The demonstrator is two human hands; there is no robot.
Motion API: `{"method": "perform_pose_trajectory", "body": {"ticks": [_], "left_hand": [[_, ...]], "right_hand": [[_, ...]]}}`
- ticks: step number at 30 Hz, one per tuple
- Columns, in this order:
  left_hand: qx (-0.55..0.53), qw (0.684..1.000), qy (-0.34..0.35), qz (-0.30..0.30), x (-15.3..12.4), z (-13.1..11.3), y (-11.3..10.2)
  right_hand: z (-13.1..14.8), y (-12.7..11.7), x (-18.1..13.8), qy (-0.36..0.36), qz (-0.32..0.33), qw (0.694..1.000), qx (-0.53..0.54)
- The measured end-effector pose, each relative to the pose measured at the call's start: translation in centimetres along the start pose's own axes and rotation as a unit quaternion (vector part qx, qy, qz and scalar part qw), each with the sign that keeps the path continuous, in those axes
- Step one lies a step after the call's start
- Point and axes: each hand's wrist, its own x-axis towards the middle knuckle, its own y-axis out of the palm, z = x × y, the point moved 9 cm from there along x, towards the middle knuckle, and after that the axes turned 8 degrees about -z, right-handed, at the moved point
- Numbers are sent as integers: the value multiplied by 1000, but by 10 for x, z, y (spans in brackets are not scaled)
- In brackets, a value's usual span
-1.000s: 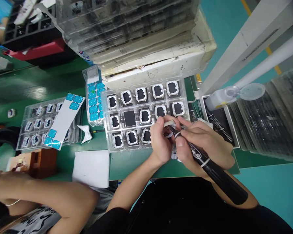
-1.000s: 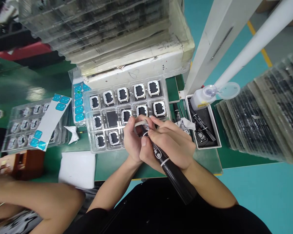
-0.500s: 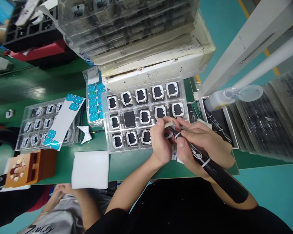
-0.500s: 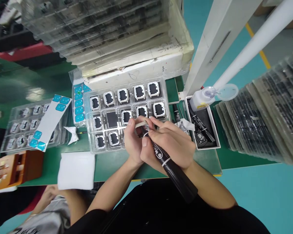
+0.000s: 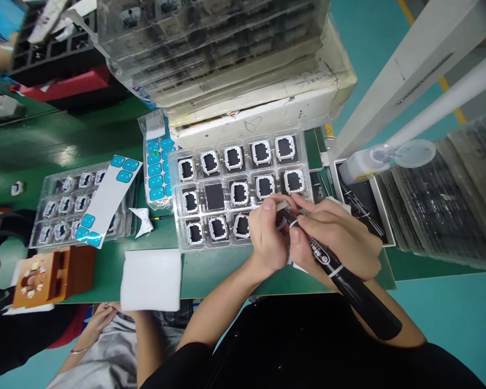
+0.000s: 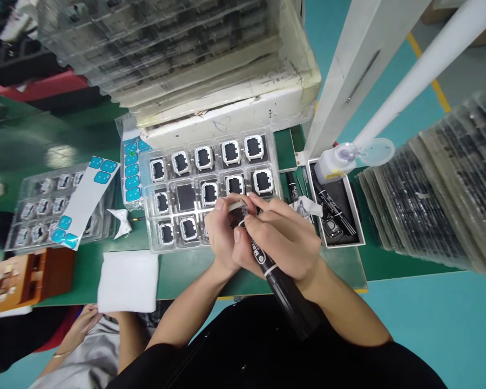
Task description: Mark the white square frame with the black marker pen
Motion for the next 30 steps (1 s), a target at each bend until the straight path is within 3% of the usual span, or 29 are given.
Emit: {"method": "perform_pose_trajectory", "body": {"ticks": [2, 6, 16, 21, 26, 30], "left_hand": [[15, 1000, 1, -2, 0, 0, -2], [38, 999, 5, -4, 0, -2, -3], [26, 1000, 14, -2, -3, -2, -3], [43, 999, 2, 8, -3, 4, -1], [49, 998, 24, 8, -2, 1, -1], [9, 1000, 21, 18, -1, 3, 3]], "right_hand": [[7, -4, 2, -43, -22, 999, -6], [8, -2, 3, -63, -13, 998, 5], [9, -2, 3, -34, 18, 999, 15], [1, -5, -3, -31, -41, 998, 28], [-2, -6, -5, 10, -52, 997, 54], [5, -28, -19, 10, -105, 990, 93]]}}
